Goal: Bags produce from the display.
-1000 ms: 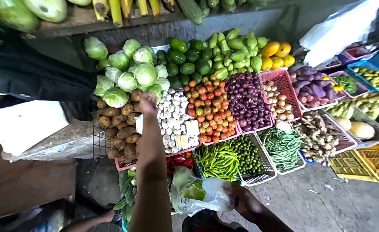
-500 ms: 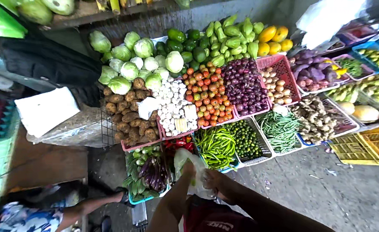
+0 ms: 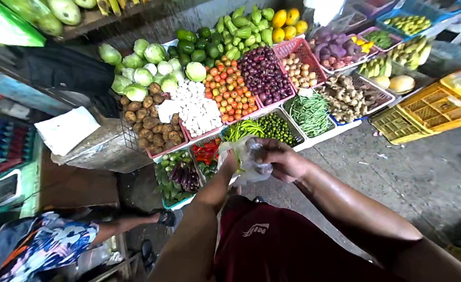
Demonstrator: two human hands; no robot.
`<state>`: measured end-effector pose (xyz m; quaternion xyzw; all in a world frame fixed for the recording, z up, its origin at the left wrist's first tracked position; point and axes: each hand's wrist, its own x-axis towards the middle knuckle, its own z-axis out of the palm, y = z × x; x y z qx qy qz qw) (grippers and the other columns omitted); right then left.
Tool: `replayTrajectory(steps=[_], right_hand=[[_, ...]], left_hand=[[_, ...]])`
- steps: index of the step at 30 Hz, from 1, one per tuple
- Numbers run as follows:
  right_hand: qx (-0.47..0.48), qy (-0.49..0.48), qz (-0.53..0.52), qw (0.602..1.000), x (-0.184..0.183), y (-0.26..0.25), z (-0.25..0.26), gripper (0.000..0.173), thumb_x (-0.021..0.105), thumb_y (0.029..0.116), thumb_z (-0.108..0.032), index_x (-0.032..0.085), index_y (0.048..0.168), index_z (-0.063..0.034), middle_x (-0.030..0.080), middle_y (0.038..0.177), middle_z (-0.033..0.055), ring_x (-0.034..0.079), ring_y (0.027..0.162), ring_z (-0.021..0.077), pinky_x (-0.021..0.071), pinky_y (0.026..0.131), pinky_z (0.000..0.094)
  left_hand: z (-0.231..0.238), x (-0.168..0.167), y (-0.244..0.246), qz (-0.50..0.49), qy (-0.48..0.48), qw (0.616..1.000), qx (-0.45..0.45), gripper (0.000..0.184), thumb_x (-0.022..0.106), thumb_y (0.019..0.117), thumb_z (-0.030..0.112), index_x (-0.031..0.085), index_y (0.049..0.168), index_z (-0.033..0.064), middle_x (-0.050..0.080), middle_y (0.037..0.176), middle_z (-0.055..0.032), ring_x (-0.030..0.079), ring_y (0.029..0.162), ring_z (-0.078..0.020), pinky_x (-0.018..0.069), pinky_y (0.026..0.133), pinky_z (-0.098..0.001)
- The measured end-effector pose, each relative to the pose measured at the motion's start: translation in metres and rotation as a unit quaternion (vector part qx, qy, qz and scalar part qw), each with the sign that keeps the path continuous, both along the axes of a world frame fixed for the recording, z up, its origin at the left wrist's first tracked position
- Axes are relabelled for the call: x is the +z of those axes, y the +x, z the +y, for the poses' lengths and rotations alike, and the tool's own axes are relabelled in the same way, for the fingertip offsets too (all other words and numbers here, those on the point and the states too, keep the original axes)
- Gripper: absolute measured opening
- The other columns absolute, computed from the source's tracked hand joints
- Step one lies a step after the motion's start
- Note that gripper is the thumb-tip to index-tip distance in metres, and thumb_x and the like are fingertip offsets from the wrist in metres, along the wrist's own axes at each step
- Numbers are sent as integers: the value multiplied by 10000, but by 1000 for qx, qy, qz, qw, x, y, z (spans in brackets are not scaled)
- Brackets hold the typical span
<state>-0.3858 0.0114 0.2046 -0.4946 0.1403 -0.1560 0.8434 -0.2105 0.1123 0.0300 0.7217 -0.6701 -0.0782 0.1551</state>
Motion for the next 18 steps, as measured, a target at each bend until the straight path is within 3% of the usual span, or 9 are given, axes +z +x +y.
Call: replayTrajectory(steps=[2, 4, 6, 8, 10, 12, 15, 18], right_hand=[[-17, -6, 3, 1000, 9, -14, 1, 255, 614, 859, -129, 684, 1101, -169, 666, 799, -34, 565, 596, 28, 503, 559, 214], [-35, -25, 10, 999, 17, -28, -6, 283, 607, 841, -127, 694, 1104, -185, 671, 795, -38, 561, 578, 24, 495, 534, 209], [-51, -40, 22, 998, 22, -46, -11, 276, 594, 834, -128, 698, 1083, -184, 674, 790, -40, 534, 544, 19, 461, 482, 201], [-70, -51, 59, 995, 23, -76, -15, 279, 591, 840, -144, 680, 1102, -174, 687, 831, -32, 543, 547, 23, 450, 448, 198], [-122, -49, 122, 984, 17, -119, -14, 294, 615, 843, -193, 695, 1127, -191, 700, 851, -31, 569, 570, 36, 480, 464, 220], [-187, -34, 187, 964, 6, -159, -6, 291, 622, 823, -202, 706, 1101, -202, 704, 844, -22, 581, 568, 47, 498, 472, 234], [-233, -7, 236, 943, -8, -186, 7, 249, 599, 779, -131, 706, 999, -174, 659, 749, -16, 515, 483, 36, 440, 412, 213], [-226, 0, 268, 937, -26, -191, 9, 252, 587, 771, -122, 699, 995, -154, 676, 765, -11, 576, 523, 49, 497, 442, 235]], left_hand=[[-48, -6, -11, 80, 278, 954, 83, 564, 667, 955, 196, 500, 1403, -103, 542, 1403, -324, 545, 1298, -473, 446, 1087, -613], [-73, 1, -28, 132, 354, 920, 103, 573, 680, 930, 193, 516, 1417, -63, 563, 1417, -277, 556, 1315, -428, 461, 1067, -621], [-69, 8, -38, 254, 335, 902, 96, 523, 612, 1009, 140, 462, 1462, -74, 532, 1456, -287, 505, 1378, -404, 403, 1144, -564], [-72, -33, -42, 301, 302, 901, 84, 453, 573, 1034, 171, 514, 1414, -69, 588, 1366, -306, 568, 1290, -428, 452, 1085, -600], [-74, -60, -41, 231, 362, 901, 60, 447, 503, 1054, 265, 571, 1343, -69, 630, 1283, -312, 613, 1219, -447, 480, 1024, -648], [-66, -70, -30, 147, 394, 907, 4, 451, 505, 1052, 300, 636, 1248, -85, 639, 1264, -321, 605, 1227, -461, 456, 1032, -673], [-50, -71, -17, 113, 392, 913, -18, 460, 571, 1014, 355, 660, 1236, -38, 649, 1262, -291, 607, 1229, -437, 457, 1035, -669], [-35, -62, 3, 101, 362, 927, -14, 441, 650, 969, 301, 651, 1319, 34, 640, 1332, -239, 584, 1286, -395, 443, 1077, -645]])
